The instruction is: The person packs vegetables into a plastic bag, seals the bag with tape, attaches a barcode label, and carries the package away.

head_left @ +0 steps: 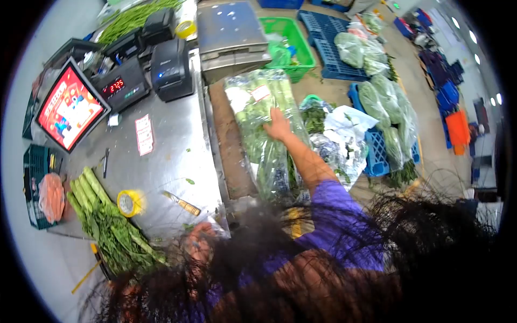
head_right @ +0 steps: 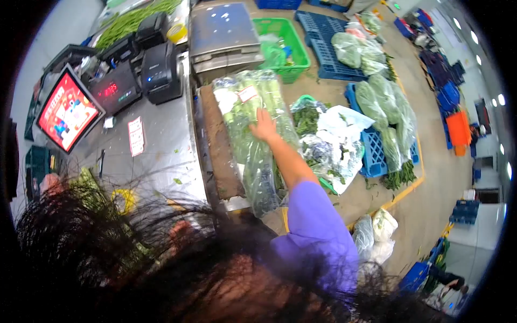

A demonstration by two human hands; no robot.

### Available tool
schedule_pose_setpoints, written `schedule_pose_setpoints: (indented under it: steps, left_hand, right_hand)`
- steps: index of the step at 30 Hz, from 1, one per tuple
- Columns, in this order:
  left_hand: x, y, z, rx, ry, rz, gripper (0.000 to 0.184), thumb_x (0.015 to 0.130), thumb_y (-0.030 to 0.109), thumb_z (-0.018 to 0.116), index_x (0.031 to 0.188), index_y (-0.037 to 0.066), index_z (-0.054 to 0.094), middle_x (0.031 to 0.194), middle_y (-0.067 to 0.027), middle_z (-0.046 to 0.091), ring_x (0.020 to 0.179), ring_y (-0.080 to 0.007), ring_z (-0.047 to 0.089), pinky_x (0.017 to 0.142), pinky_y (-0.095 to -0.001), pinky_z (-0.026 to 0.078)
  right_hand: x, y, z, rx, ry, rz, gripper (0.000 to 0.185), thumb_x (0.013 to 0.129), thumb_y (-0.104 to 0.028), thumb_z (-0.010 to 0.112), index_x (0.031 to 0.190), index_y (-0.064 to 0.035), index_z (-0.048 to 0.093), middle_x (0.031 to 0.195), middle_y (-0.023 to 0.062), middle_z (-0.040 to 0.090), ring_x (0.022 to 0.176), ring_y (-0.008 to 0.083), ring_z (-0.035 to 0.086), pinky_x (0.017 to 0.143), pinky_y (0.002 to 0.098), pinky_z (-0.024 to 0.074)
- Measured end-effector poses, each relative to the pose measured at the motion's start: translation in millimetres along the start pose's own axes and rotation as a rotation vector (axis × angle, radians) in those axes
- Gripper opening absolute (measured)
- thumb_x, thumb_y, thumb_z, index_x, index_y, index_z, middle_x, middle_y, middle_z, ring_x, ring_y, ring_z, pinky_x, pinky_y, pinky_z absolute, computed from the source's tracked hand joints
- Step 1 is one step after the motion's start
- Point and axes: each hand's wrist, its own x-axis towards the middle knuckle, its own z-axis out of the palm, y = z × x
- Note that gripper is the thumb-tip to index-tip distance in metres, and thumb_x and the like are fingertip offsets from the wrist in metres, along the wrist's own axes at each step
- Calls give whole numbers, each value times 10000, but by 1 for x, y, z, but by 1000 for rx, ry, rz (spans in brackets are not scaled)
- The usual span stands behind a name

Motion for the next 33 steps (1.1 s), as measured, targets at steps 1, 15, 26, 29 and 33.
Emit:
schedule_pose_setpoints:
  steps: [1,15,26,29,33]
  left_hand:
    - [7,9,12,44,-58,30,73,787,107,614,835,52,605,782,-70,613,686,-173,568,658,-287,446]
    - [-11,57,208,780,-662,1011,142,714,145,645,855,126,634,819,-61,609,802,-263,560,695,-376,409]
    - [134,14,240,295,-273,250,157,832,171,627,968,93,637,884,2,611,802,-117,540,733,-255,438]
    - [232,9,213,95,0,-85,179,895,238,540,968,93,616,850,13,585,783,-109,534,670,-253,444]
    - [332,-25,206,-120,56,-317,218,912,276,513,987,92,604,859,1,585,796,-115,540,655,-260,452]
  right_hand:
    - [-29,1,-10,-59,-80,2,747,834,-483,512,1426,-131,222,1494,145,139,1374,290,164,1058,590,126]
    - [-355,-18,-111,1334,-398,129,292,896,-167,552,1170,-72,577,943,-28,640,720,76,573,658,233,485]
    - [-229,379,-78,1642,455,1154,645,838,-395,557,1368,-123,310,1451,114,244,1299,259,298,1013,471,291]
    - [-188,342,-27,1343,17,775,544,841,-392,557,1300,-131,427,1282,56,447,1181,232,404,942,474,344]
    - [-132,225,-11,969,-77,394,404,880,-347,537,1190,-88,559,1084,52,595,962,184,554,846,333,436]
